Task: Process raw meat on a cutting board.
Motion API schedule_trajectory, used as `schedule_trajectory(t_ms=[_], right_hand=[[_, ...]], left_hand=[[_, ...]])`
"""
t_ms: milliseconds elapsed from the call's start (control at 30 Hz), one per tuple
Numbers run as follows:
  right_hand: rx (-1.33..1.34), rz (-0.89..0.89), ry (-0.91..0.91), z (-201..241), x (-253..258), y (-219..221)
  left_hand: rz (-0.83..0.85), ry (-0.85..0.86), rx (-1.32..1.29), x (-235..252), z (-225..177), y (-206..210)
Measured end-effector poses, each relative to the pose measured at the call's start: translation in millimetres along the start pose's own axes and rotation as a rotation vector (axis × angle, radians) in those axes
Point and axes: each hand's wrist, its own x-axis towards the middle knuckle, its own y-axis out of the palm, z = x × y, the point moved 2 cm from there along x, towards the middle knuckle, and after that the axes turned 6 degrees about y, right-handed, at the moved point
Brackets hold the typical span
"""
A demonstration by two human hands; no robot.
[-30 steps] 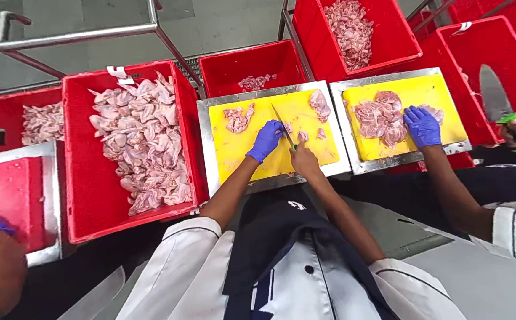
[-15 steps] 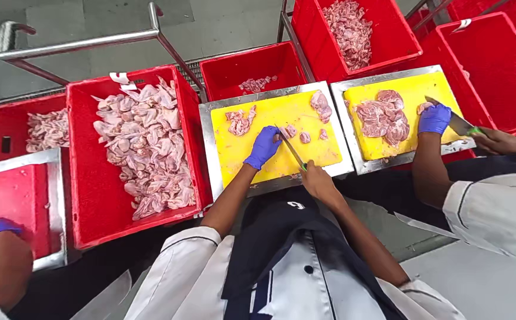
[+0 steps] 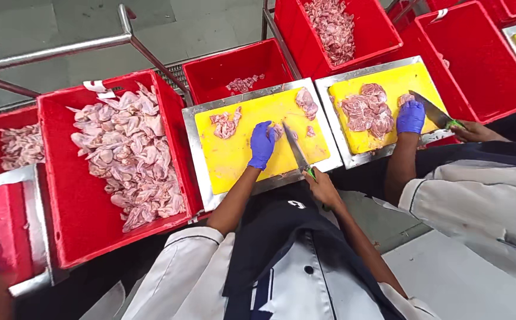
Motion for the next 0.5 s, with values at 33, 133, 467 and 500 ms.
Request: schedule_trajectory(t_ms=[33,133,467,500], right_hand=[[0.084,-0.042,0.014,-7,-4,-4],[0.059,-0.121,0.09,-25,-12,-24],[-0.066,-0.088,0.212,-76,-18,-53],[-0.059,-0.084,0.209,-79,-17,-55]], left_hand=[[0.091,0.038,0.049,1,-11,8],[0.322,0.163,0.215,5,-44,37],[0.257,-0.12,0.518,-40,-16,-35],[0.258,-0.14,0.496,-37,-23,-33]])
